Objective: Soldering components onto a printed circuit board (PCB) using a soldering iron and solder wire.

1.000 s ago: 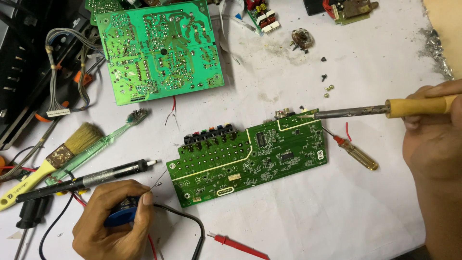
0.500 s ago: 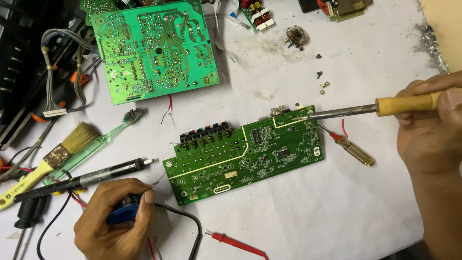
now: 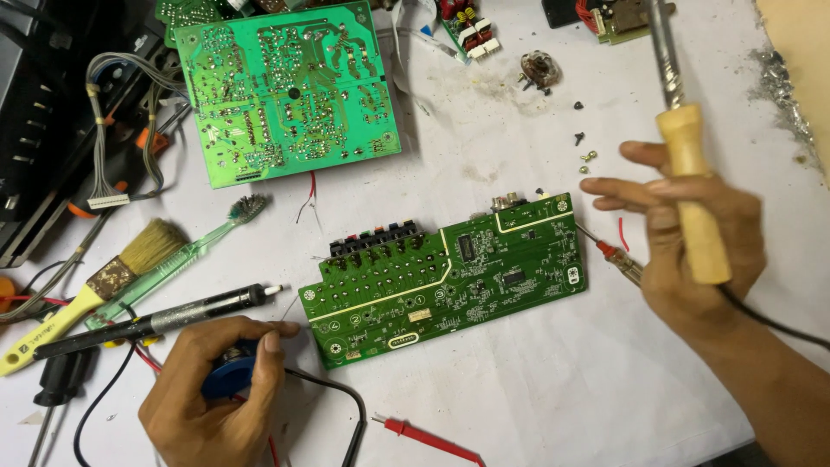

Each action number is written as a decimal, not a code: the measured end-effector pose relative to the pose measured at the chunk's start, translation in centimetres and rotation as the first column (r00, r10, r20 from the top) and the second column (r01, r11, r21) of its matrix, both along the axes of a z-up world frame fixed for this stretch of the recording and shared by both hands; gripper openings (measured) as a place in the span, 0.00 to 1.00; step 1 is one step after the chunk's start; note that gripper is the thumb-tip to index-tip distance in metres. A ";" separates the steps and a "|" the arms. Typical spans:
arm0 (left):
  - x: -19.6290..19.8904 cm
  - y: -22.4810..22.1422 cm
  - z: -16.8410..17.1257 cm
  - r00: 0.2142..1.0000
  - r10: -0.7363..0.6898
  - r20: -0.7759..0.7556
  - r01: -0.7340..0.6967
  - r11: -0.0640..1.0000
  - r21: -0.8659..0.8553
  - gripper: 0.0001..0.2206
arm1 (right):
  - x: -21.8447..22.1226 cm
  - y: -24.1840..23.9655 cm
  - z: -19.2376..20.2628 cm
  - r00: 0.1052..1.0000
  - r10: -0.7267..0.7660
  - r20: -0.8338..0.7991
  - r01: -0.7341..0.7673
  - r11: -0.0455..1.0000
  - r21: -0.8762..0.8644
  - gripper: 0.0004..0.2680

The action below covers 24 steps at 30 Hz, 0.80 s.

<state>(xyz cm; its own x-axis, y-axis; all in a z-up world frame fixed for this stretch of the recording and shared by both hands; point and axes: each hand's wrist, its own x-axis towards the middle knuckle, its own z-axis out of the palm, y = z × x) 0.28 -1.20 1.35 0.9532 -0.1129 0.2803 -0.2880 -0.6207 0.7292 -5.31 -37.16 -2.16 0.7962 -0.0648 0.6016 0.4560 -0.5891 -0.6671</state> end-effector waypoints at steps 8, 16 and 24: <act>0.6 0.8 -1.2 0.978 -0.157 0.137 0.158 0.987 -0.001 0.03 | -1.7 3.1 1.3 0.948 -0.174 -0.268 0.177 0.984 -0.013 0.06; 1.0 1.3 -1.5 0.960 -0.223 0.168 0.233 0.971 -0.045 0.03 | -1.0 4.9 2.9 0.963 -0.110 -0.246 0.109 0.994 -0.016 0.06; 1.0 2.2 -0.5 0.991 -0.120 0.064 0.124 0.990 -0.061 0.02 | -1.2 6.8 2.0 0.962 0.003 -0.274 0.013 0.998 0.057 0.06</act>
